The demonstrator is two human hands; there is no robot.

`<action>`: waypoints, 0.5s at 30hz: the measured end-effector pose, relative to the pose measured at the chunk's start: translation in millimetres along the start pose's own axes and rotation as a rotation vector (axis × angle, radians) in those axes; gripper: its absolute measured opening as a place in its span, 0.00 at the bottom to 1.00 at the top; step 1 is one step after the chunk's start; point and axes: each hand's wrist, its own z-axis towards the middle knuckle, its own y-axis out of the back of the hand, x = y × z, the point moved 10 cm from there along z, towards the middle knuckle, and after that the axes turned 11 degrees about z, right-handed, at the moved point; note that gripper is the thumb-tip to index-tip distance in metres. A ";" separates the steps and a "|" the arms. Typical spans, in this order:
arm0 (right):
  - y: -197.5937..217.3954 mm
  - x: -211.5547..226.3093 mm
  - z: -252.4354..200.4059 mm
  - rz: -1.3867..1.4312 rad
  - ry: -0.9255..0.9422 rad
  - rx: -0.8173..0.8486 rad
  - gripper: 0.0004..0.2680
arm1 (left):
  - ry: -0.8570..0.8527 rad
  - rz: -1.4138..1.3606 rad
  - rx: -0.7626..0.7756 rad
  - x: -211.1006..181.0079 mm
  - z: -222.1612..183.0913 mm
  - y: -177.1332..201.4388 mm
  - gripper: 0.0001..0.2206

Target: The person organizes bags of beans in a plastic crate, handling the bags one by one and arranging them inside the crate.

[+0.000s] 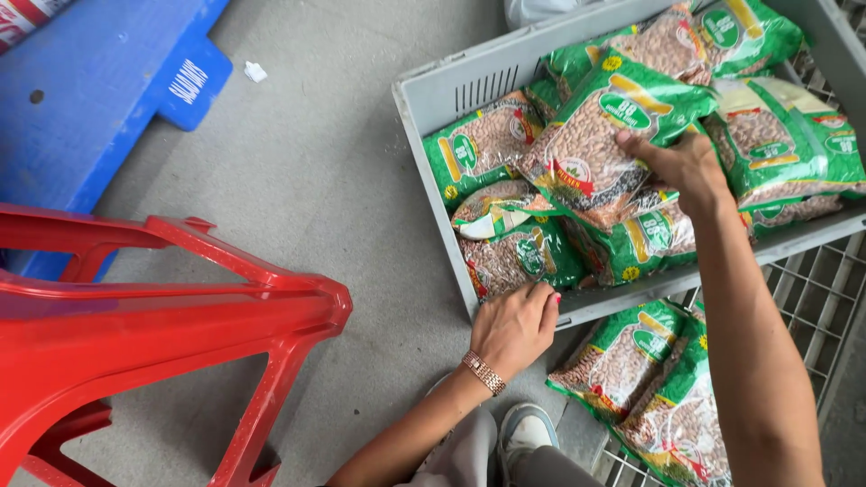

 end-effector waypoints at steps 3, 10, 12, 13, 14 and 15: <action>-6.0 -8.5 13.7 0.053 0.011 0.014 0.27 | 0.003 0.009 0.014 0.4 -0.7 -2.4 0.09; -21.8 20.1 -4.7 0.129 0.262 -0.060 0.16 | -0.021 0.014 0.005 3.5 -4.9 -8.9 0.09; -29.3 -3.5 13.6 0.180 0.266 -0.046 0.12 | -0.001 -0.007 0.025 4.2 -4.2 -7.3 0.09; -32.5 -18.7 21.9 0.236 0.260 -0.036 0.09 | 0.016 -0.026 0.056 5.4 -4.9 -8.8 0.08; -34.6 -13.0 19.4 0.235 0.259 -0.038 0.09 | 0.014 -0.028 0.057 6.0 -3.3 -10.6 0.08; -36.0 -9.2 12.3 0.330 0.288 -0.032 0.07 | -0.015 -0.028 -0.017 4.4 -4.8 -4.4 0.08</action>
